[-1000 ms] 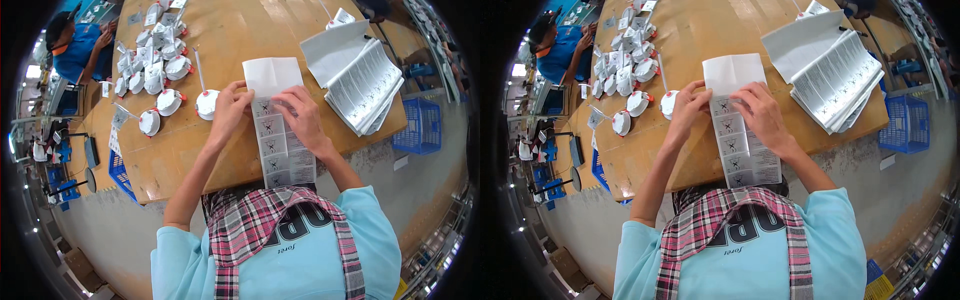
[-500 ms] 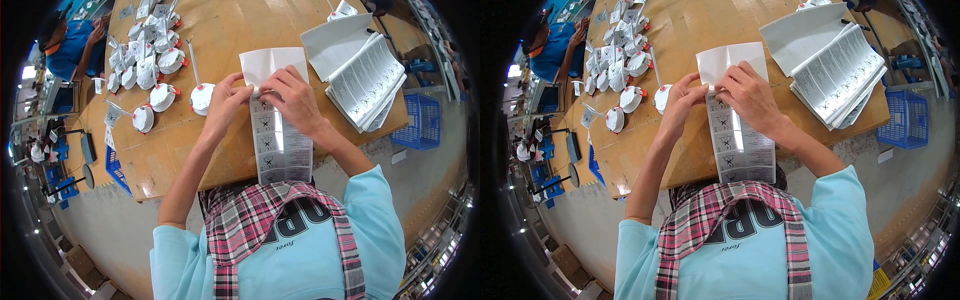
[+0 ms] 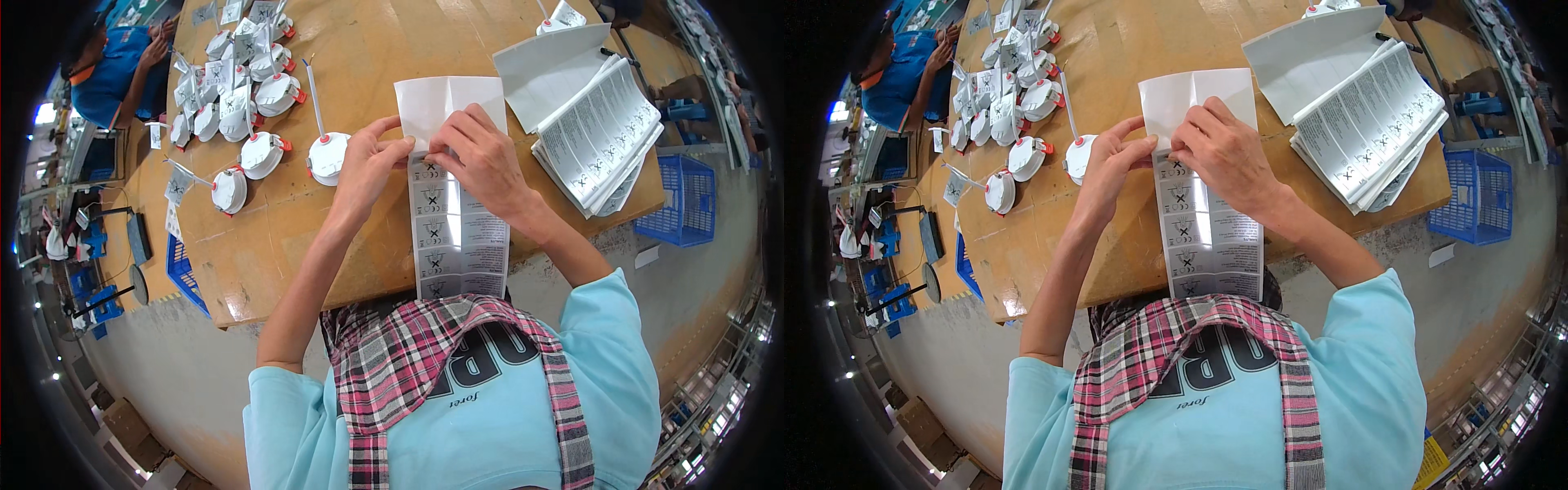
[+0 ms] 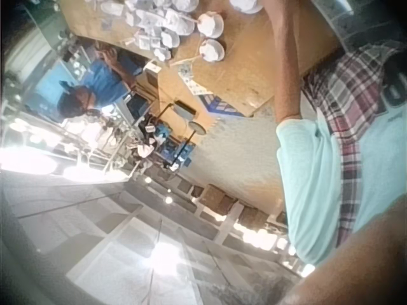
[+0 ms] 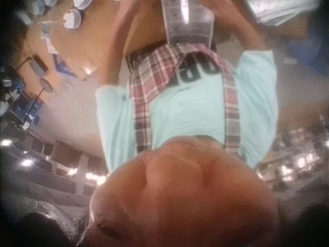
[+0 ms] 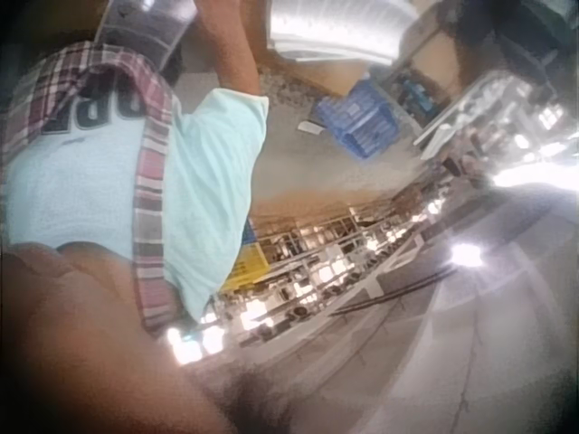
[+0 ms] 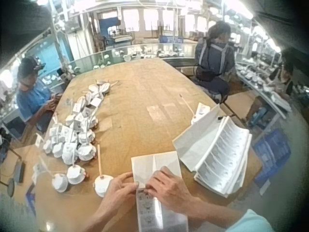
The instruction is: Peeling identification labels from a backing sheet and applying them to the back of LED downlight fixtures.
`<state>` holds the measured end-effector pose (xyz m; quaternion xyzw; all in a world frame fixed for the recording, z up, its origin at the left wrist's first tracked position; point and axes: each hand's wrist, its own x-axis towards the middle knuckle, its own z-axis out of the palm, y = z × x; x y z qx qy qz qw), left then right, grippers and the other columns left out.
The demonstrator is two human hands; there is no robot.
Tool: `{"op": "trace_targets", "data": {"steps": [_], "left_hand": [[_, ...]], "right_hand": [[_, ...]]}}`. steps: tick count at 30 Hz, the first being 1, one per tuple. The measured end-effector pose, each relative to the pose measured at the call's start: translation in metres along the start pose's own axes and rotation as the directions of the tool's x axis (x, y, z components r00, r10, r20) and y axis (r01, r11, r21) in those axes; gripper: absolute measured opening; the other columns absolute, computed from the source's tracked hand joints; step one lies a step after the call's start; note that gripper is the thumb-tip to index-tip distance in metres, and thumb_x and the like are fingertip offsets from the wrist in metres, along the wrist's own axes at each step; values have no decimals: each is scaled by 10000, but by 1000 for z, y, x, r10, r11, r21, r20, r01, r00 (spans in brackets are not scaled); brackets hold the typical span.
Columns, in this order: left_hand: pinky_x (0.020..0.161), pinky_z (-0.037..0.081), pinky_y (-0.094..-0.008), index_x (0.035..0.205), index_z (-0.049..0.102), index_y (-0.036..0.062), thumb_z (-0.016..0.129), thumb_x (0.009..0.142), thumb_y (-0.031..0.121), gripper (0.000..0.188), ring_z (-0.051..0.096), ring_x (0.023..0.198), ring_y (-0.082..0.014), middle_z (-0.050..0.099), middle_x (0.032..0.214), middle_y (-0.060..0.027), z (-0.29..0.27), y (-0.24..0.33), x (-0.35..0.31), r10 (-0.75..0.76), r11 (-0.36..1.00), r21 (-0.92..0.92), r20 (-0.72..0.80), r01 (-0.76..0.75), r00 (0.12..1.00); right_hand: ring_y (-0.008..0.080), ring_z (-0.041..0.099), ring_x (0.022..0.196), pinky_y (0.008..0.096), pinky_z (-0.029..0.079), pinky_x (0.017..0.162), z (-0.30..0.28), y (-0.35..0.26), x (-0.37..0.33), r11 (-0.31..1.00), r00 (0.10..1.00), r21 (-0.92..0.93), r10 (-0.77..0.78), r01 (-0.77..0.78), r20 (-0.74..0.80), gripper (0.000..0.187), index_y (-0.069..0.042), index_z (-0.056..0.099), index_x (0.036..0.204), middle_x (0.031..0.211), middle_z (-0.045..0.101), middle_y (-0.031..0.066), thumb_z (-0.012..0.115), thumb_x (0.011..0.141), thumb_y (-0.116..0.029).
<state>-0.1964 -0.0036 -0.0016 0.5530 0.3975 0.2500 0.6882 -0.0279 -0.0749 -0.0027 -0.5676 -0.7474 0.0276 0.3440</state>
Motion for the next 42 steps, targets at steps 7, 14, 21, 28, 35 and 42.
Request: {"op": "trace_targets", "data": {"steps": [7, 14, 21, 28, 35, 42], "left_hand": [[764, 508, -279, 1279, 473, -68, 585, 863, 150, 483, 643, 876, -152, 658, 1027, -120, 0, -9, 4, -20, 998, 65, -4, 20, 1000], [671, 506, -253, 1284, 450, -63, 585, 863, 123, 479, 650, 757, -130, 687, 865, -105, -2, -16, -5, 56, 998, 10, 19, -56, 998], [528, 448, -274, 1257, 469, -49, 555, 870, 125, 433, 581, 571, -122, 642, 694, -74, -5, -18, -3, 69, 969, 244, -82, -47, 994], [587, 447, -478, 1254, 452, 54, 515, 854, 148, 416, 616, 628, -368, 614, 650, -181, 5, -18, 9, 318, 691, 721, -236, -53, 918], [689, 472, -439, 1232, 481, 38, 573, 852, 118, 399, 602, 835, -352, 601, 927, -195, 16, -24, 21, 508, 496, 859, -166, -129, 845], [885, 429, -417, 1196, 509, 20, 675, 814, 149, 435, 525, 1001, -309, 507, 1095, -178, 35, -29, -26, 603, 315, 849, 165, -424, 780]], "right_hand": [[261, 530, 863, 343, 493, 746, 6, 8, -11, 1000, 999, 23, -5, 6, -51, 166, -75, 603, 835, 824, 539, 53, 710, 719, -126], [232, 520, 882, 318, 486, 759, 1, -2, -9, 999, 999, -12, -41, 41, -16, 144, -70, 580, 782, 824, 531, 53, 697, 718, -127], [226, 531, 954, 320, 466, 818, 0, 2, -10, 955, 982, 230, -172, 185, -78, 173, -63, 577, 795, 881, 560, 56, 717, 694, -54], [111, 555, 864, 243, 441, 804, -48, 23, -7, 525, 820, 851, 483, 7, -305, 80, -77, 563, 938, 942, 598, 25, 515, 967, -134], [139, 592, 954, 291, 447, 908, -107, 48, 4, 530, 805, 836, 432, 139, -407, 111, -26, 557, 1004, 921, 618, 54, 549, 952, -124], [47, 547, 793, 190, 427, 711, -74, 31, 22, 635, 846, 694, 529, -339, -72, 67, -27, 606, 905, 836, 600, -9, 622, 880, -87]]}}
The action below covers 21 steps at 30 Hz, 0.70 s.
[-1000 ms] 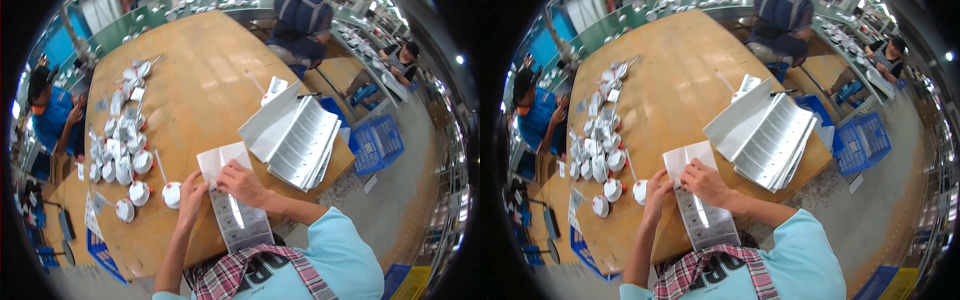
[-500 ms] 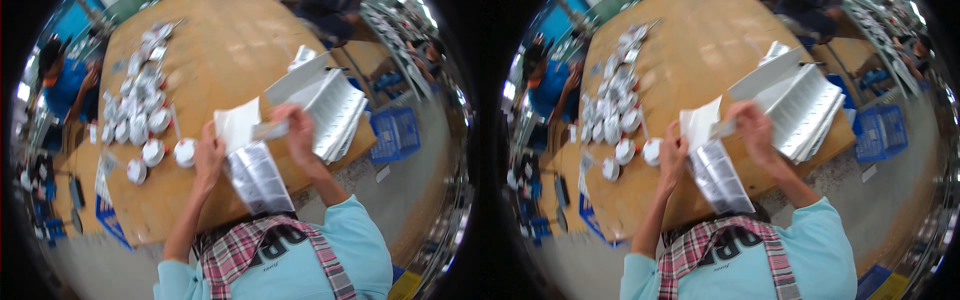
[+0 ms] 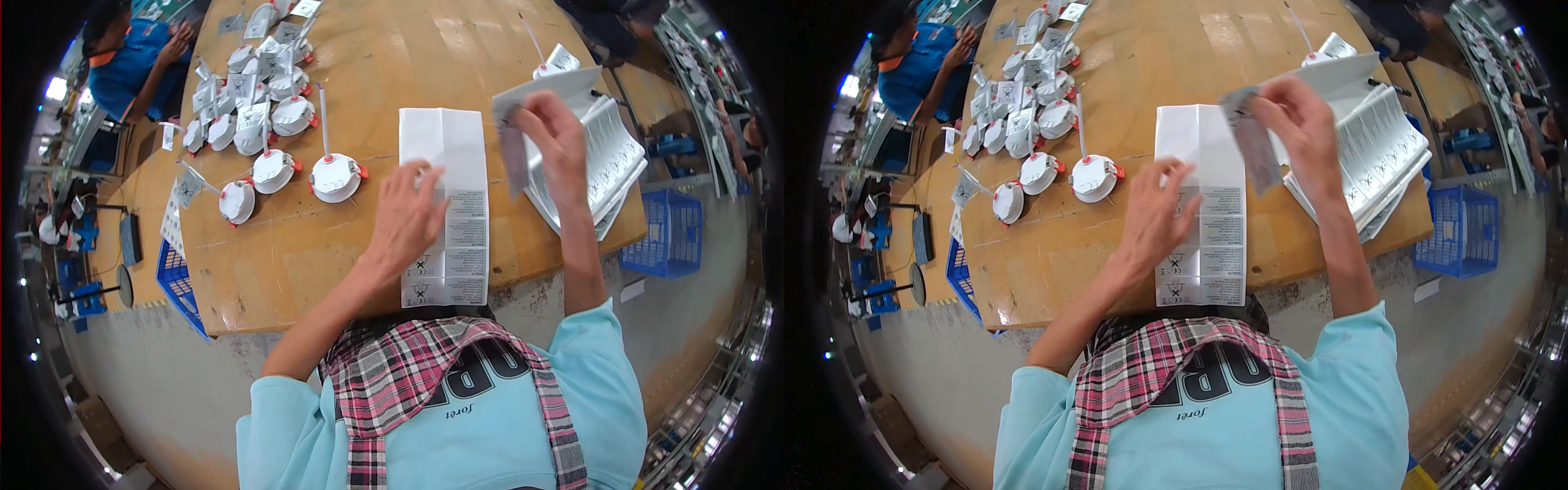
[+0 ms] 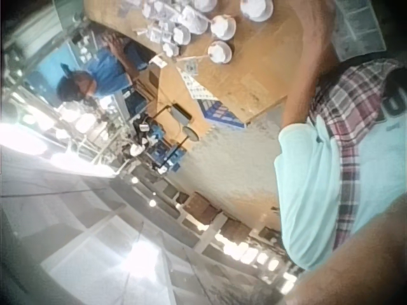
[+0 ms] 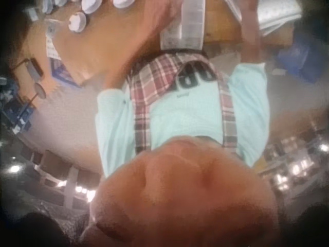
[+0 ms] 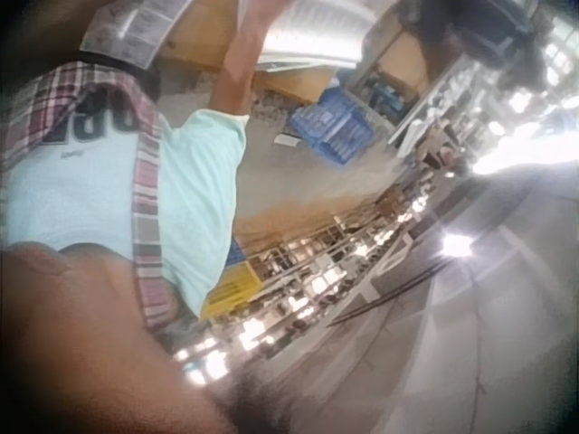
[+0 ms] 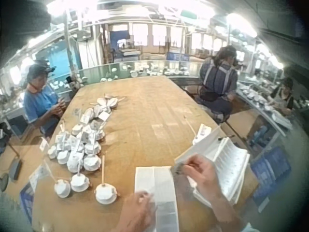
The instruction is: Peeling identification labels from a backing sheet and applying them to the back of LED downlight fixtures.
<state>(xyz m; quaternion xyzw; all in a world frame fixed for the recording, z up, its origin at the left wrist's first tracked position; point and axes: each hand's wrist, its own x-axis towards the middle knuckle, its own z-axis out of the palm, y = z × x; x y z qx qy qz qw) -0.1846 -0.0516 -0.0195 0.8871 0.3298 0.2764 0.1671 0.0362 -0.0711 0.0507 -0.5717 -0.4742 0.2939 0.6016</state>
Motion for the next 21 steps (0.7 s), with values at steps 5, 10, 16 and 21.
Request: {"op": "trace_targets", "data": {"steps": [5, 10, 16, 21], "left_hand": [[866, 441, -358, 1188, 513, 13, 708, 804, 161, 455, 536, 1008, -224, 527, 1142, -135, -18, 0, 3, -260, 798, -551, 52, 245, 964], [706, 466, -240, 1022, 615, -34, 703, 837, 202, 313, 573, 766, -93, 662, 915, -54, -42, -3, 27, -381, 356, -842, 264, 404, 886], [739, 476, -253, 1014, 631, -37, 664, 872, 160, 246, 565, 745, -70, 665, 874, -34, -54, -8, 13, -539, 178, -936, 165, 304, 826], [868, 427, -342, 1173, 525, -47, 702, 832, 201, 457, 549, 940, -184, 598, 1028, -92, -61, -30, 0, -539, 704, -595, -94, 387, 837]], "right_hand": [[99, 567, 742, 251, 449, 710, 33, 0, 12, 976, 959, -186, -55, 110, 279, 162, 6, 603, 845, 743, 611, 26, 685, 818, -131], [158, 591, 754, 296, 465, 731, 56, -11, 10, 956, 870, -195, -100, 218, 484, 233, 3, 622, 895, 749, 616, 48, 711, 812, -196], [130, 585, 795, 294, 468, 731, 66, 0, -3, 993, 939, -101, -22, 60, 342, 243, -9, 650, 939, 771, 627, 27, 714, 812, -206], [103, 577, 778, 259, 459, 700, 55, 1, -2, 968, 914, -243, 160, -71, 372, 201, 3, 665, 911, 776, 636, 24, 691, 827, -178]]}}
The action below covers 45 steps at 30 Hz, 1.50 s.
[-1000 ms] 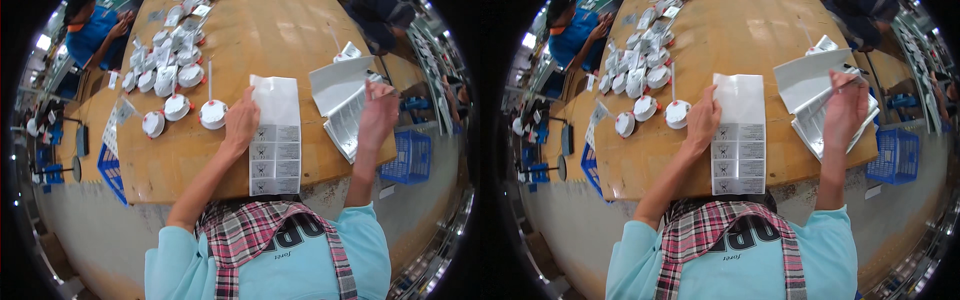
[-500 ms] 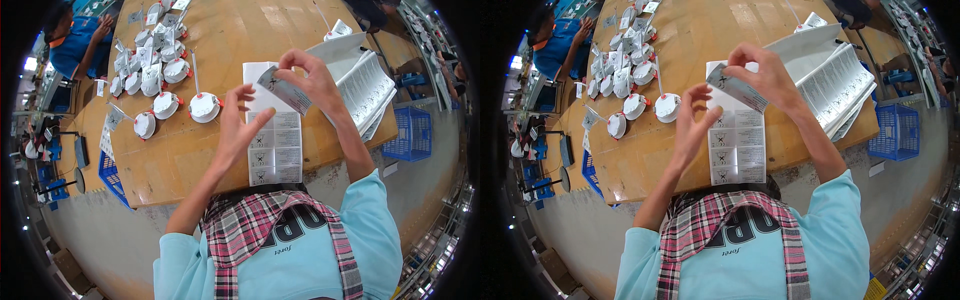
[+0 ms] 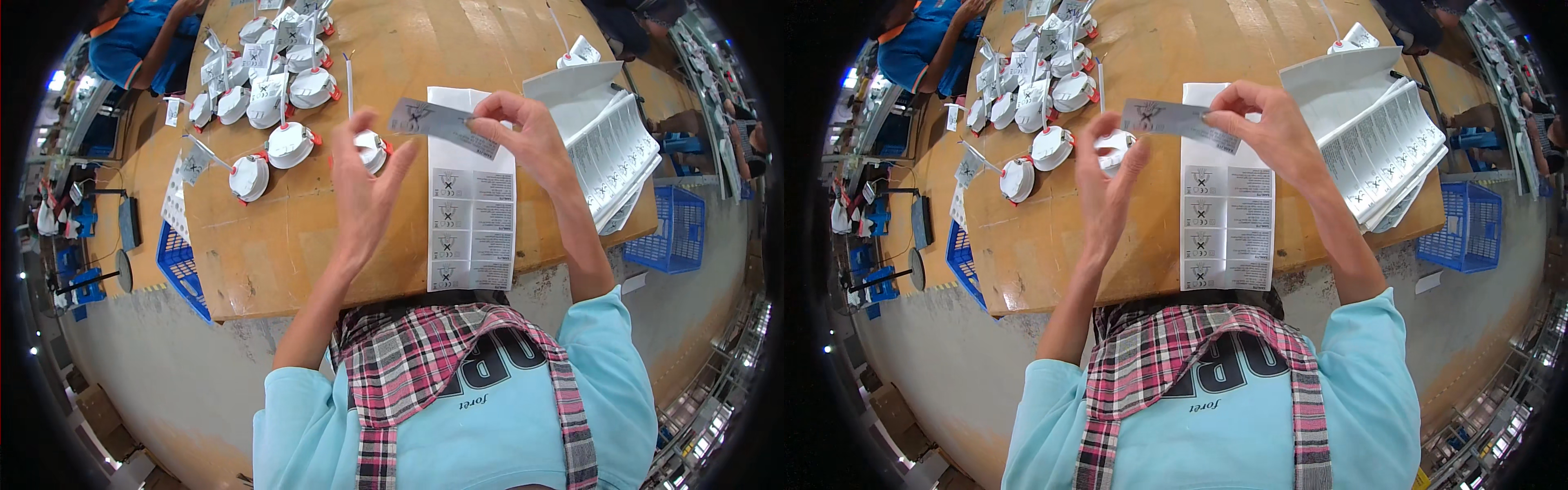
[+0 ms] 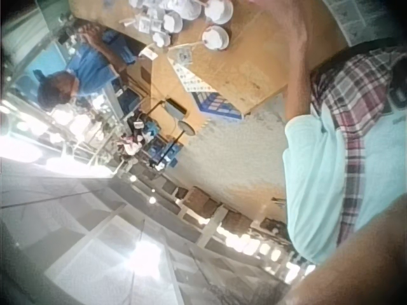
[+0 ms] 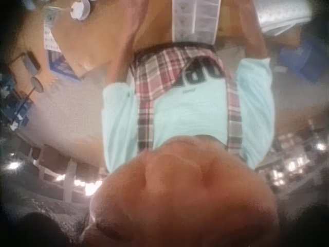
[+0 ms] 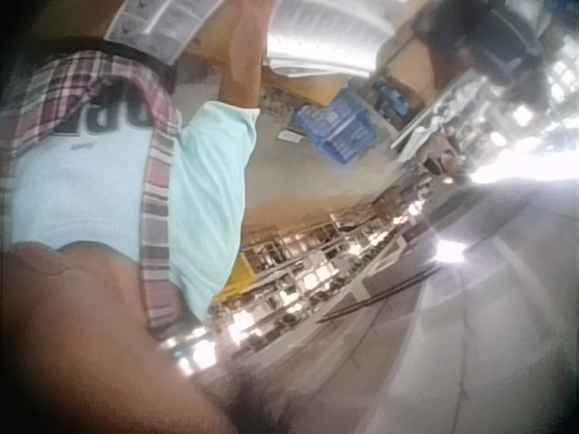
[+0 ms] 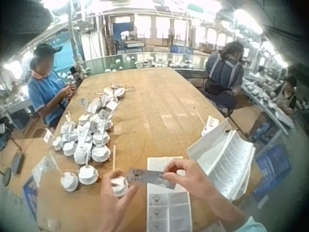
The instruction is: Peeling identification labels from a backing sheet and applying them to the back of LED downlight fixtures.
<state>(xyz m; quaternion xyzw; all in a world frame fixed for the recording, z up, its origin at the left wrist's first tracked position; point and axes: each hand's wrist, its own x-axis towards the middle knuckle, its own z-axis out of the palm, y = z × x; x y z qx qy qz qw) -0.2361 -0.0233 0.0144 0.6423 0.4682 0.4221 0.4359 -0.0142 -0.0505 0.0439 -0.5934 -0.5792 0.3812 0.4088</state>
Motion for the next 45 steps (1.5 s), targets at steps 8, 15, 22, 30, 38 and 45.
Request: {"op": "trace_targets", "data": {"steps": [8, 15, 22, 30, 38, 45], "left_hand": [[982, 344, -436, 1315, 371, -58, 743, 756, 224, 728, 430, 1156, -342, 460, 1207, -190, -17, -40, -25, 95, 858, 499, 72, -119, 993], [977, 353, -390, 1378, 315, -53, 672, 812, 424, 822, 428, 1185, -252, 453, 1249, -158, -49, -12, -29, -35, 999, -30, -41, 34, 999], [779, 448, -280, 1117, 593, -23, 700, 818, 367, 503, 584, 858, -124, 636, 915, -60, -55, 1, 10, -254, 911, -248, 291, 329, 923], [782, 407, -245, 921, 675, 35, 681, 866, 216, 189, 548, 786, -58, 655, 837, -1, -52, -24, 39, -242, 894, -299, 306, 335, 921], [768, 419, -269, 902, 687, 4, 726, 822, 229, 242, 567, 757, -87, 667, 790, -37, -44, -46, 52, -244, 884, -348, 227, 313, 943], [822, 456, -258, 963, 662, 7, 698, 853, 203, 228, 596, 826, -84, 668, 892, -42, -45, -58, 55, -280, 873, -320, 288, 368, 916]], "right_hand": [[83, 573, 693, 224, 448, 645, 2, -11, 11, 988, 986, 82, 121, -131, 118, 203, 19, 669, 899, 752, 640, 27, 684, 838, -174], [89, 584, 713, 232, 459, 650, 19, -25, 16, 992, 963, 73, 84, -106, 255, 218, 26, 675, 905, 773, 652, 41, 689, 836, -181], [65, 575, 720, 208, 457, 655, 41, -38, 24, 995, 951, 61, 60, -82, 305, 178, 7, 656, 955, 781, 636, 14, 672, 853, -137], [111, 577, 686, 252, 465, 648, 56, -17, 23, 996, 987, 71, 46, -58, 156, 245, 12, 640, 991, 731, 630, 49, 689, 825, -162], [152, 581, 718, 289, 474, 682, 70, -5, 30, 999, 1000, -41, 9, -9, 11, 269, 2, 629, 1016, 736, 622, 59, 695, 817, -168], [154, 593, 729, 294, 484, 673, 76, 0, 29, 999, 999, -29, 37, -37, -24, 261, 0, 612, 1016, 752, 632, 70, 686, 819, -154]]}}
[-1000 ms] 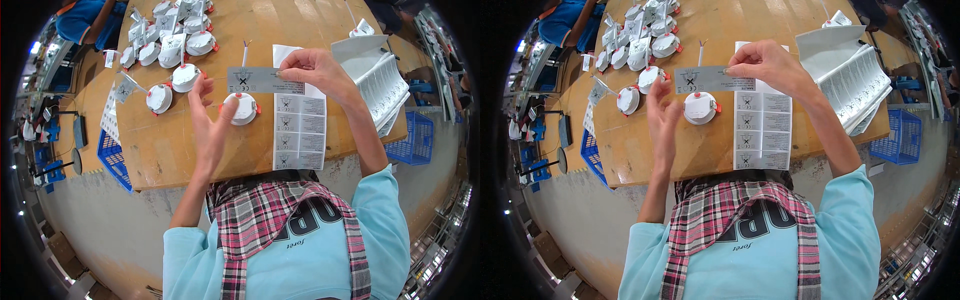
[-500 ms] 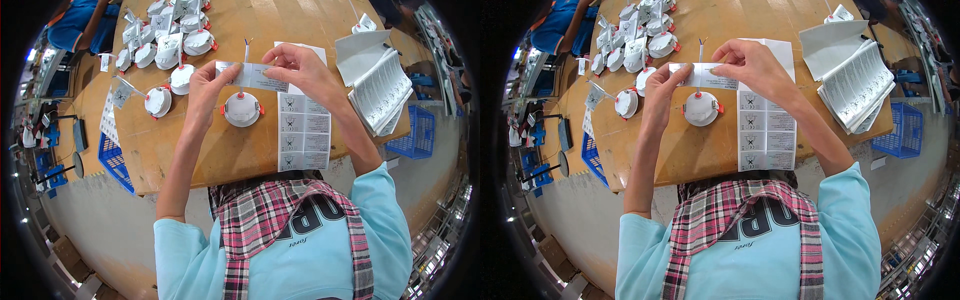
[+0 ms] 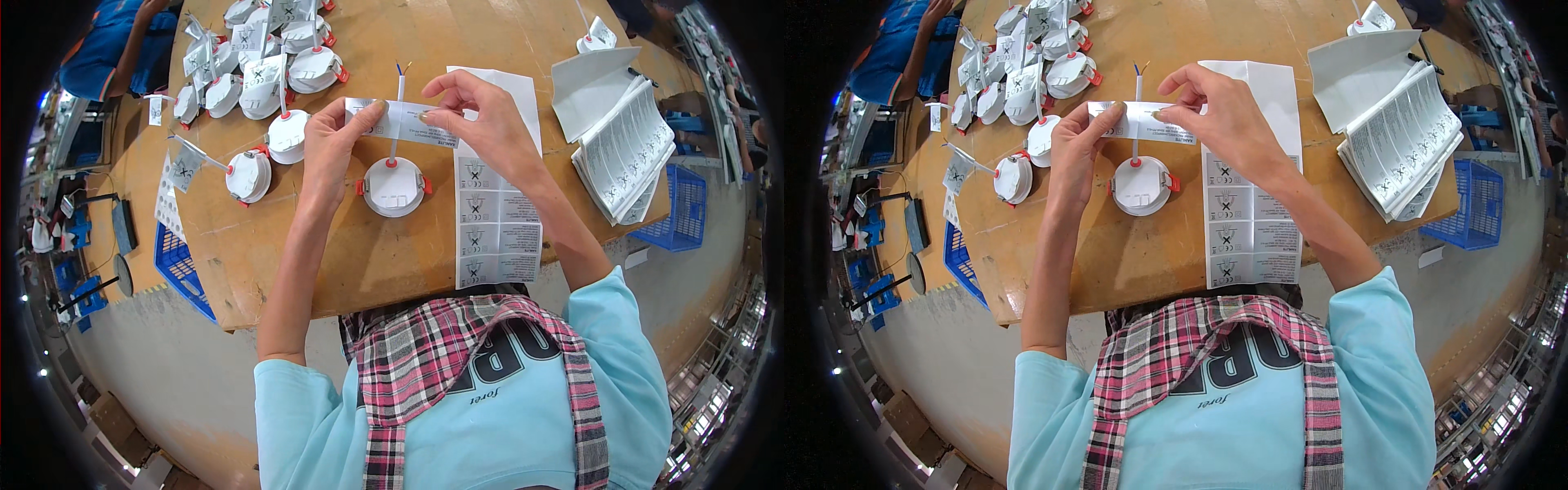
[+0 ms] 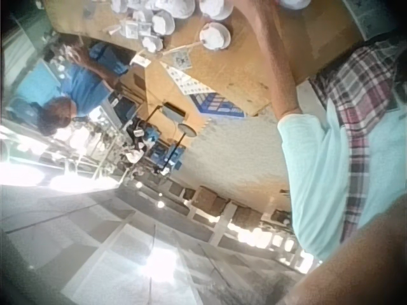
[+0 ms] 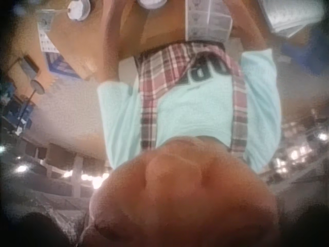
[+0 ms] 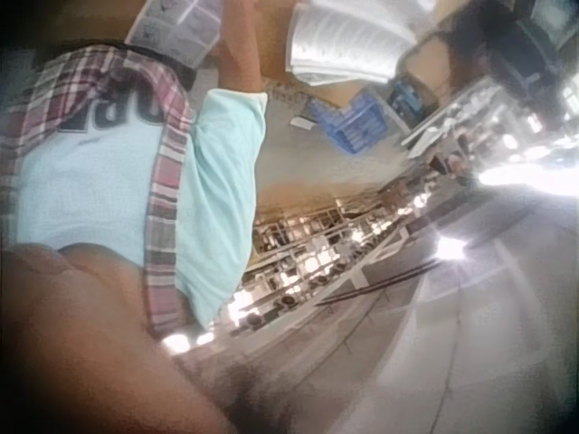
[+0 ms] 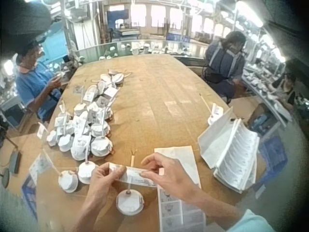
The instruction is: Peeling identification labels from a backing sheet and applying them to the back of LED downlight fixtures.
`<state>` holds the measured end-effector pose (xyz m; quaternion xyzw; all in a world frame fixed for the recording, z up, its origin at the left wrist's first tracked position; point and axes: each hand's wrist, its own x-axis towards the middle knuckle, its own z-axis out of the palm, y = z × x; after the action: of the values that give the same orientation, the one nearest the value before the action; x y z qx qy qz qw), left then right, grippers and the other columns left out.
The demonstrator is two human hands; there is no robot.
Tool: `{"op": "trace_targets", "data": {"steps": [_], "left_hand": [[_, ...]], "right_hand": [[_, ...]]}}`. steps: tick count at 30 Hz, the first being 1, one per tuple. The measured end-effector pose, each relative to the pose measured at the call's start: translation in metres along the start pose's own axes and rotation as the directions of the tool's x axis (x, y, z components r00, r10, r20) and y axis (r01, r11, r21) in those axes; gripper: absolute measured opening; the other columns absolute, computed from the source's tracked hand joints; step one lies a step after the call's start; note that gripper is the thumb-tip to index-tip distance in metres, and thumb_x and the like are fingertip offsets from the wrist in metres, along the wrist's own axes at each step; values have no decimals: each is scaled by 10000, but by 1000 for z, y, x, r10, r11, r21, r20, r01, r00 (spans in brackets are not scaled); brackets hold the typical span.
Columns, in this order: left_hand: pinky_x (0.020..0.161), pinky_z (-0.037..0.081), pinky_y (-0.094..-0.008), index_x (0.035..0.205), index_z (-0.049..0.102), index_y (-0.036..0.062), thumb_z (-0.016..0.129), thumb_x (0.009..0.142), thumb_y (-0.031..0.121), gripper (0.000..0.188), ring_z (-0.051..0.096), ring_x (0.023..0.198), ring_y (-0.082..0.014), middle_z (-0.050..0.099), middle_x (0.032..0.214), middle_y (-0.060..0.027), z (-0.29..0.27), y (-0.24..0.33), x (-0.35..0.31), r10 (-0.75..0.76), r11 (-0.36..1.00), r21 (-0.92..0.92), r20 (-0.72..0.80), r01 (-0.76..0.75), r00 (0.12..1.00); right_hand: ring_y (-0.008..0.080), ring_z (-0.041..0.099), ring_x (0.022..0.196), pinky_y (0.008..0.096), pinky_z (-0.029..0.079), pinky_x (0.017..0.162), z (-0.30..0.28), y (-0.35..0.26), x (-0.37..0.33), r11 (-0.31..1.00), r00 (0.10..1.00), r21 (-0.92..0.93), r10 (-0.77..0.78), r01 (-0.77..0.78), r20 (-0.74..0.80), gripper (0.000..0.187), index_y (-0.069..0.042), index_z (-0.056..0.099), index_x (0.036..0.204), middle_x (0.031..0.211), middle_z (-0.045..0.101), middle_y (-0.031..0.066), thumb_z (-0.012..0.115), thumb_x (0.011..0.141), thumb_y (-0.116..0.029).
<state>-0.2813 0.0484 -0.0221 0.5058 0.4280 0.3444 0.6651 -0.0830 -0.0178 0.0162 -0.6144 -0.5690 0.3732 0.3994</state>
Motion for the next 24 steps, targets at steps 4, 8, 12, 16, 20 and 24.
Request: {"op": "trace_targets", "data": {"steps": [4, 8, 12, 16, 20, 24], "left_hand": [[800, 469, -248, 971, 658, 7, 694, 858, 189, 217, 595, 819, -80, 667, 889, -39, 0, 0, 2, -8, 1000, -28, 11, 8, 1000], [790, 472, -243, 971, 658, 9, 693, 859, 183, 210, 594, 808, -77, 668, 890, -38, 1, 1, 3, -12, 999, -40, 14, 13, 1000], [783, 473, -238, 970, 658, 13, 687, 864, 179, 199, 595, 810, -74, 669, 894, -39, 0, 0, 5, -10, 999, -40, 17, 11, 1000], [779, 478, -241, 969, 658, 16, 673, 874, 171, 182, 599, 810, -74, 670, 898, -37, -1, 0, 6, -9, 998, -59, 28, 11, 1000], [783, 484, -251, 973, 652, 14, 657, 884, 163, 173, 611, 818, -81, 674, 910, -44, -1, -2, 7, -16, 994, -107, 45, 21, 999], [786, 487, -253, 980, 640, 14, 647, 890, 155, 167, 619, 829, -87, 676, 922, -54, -3, -3, 7, -12, 986, -165, 84, 26, 996]], "right_hand": [[158, 607, 749, 297, 495, 690, 0, 0, 0, 1000, 1000, -4, 1, -1, -14, 262, -2, 604, 1021, 766, 643, 78, 685, 816, -145], [158, 606, 752, 295, 493, 691, -1, -1, 1, 1000, 1000, -17, 6, -6, -27, 259, 0, 602, 1016, 769, 642, 79, 684, 816, -141], [157, 598, 746, 294, 488, 686, 0, -1, 1, 1000, 1000, -14, -5, 5, -29, 258, 6, 596, 1011, 765, 638, 77, 683, 816, -139], [153, 589, 737, 291, 483, 678, 1, 1, 2, 1000, 999, 7, -8, 8, -42, 255, 4, 592, 1010, 759, 630, 74, 682, 817, -136], [151, 588, 738, 290, 483, 673, 1, 2, 3, 1000, 999, -3, -11, 10, -46, 256, 3, 590, 1012, 762, 628, 74, 684, 817, -135], [153, 590, 741, 288, 485, 669, 2, 3, 3, 1000, 999, 4, -7, 8, -47, 261, 2, 590, 1012, 762, 629, 75, 685, 816, -141]]}}
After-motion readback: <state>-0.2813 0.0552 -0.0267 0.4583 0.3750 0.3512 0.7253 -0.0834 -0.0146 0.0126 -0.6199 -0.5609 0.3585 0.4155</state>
